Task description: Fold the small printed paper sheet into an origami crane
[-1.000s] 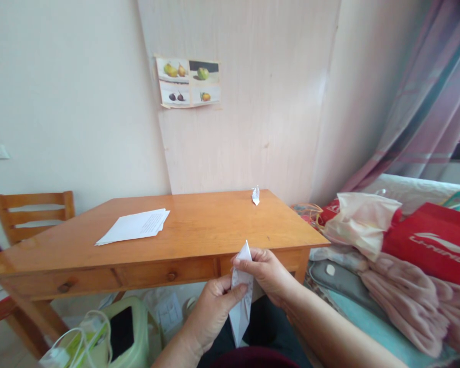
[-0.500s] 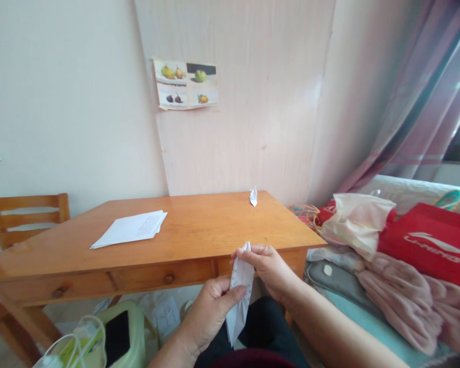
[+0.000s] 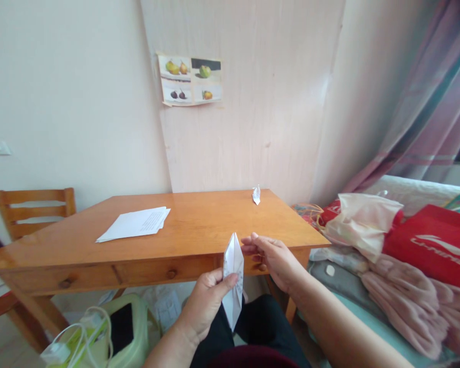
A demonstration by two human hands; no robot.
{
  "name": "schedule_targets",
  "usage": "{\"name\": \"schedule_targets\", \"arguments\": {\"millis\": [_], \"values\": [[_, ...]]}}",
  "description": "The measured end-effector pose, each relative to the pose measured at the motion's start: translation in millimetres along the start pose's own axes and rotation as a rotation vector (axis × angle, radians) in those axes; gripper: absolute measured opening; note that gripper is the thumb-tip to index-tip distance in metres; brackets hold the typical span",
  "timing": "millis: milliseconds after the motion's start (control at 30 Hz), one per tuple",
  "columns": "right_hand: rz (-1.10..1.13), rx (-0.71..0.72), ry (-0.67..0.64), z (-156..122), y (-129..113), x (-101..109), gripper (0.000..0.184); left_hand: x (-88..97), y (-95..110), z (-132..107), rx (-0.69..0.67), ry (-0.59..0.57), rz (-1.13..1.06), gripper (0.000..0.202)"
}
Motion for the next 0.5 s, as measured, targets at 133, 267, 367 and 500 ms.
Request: {"name": "schedule_targets", "arguments": {"millis": [133, 267, 367, 500], "values": [[-0.032, 0.022, -0.256, -15, 11, -38, 0.043, -2.2, 4, 1, -0.017, -0.01, -0.018, 0.036], [0.088, -0.013, -0.282, -19, 21, -55, 0.033, -2.4, 8, 1, -0.07, -0.011, 0.039, 0.037], [0.16, -0.056, -0.223, -15, 29, -57, 0.032, -1.1, 5, 2, -0.071, -0.018, 0.069, 0.039], [0.184, -0.094, -0.181, -12, 34, -56, 0.034, 1.7, 0, 4, -0.048, -0.007, 0.084, 0.04]]}}
Point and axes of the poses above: each hand's wrist, its own z-axis towards the middle knuckle, its own x-axis out of the back of the hand, y = z × x, the point moved 9 cm from there along z, towards the middle knuckle, and after that the axes turned 15 degrees about -z, right-handed, at the moved point
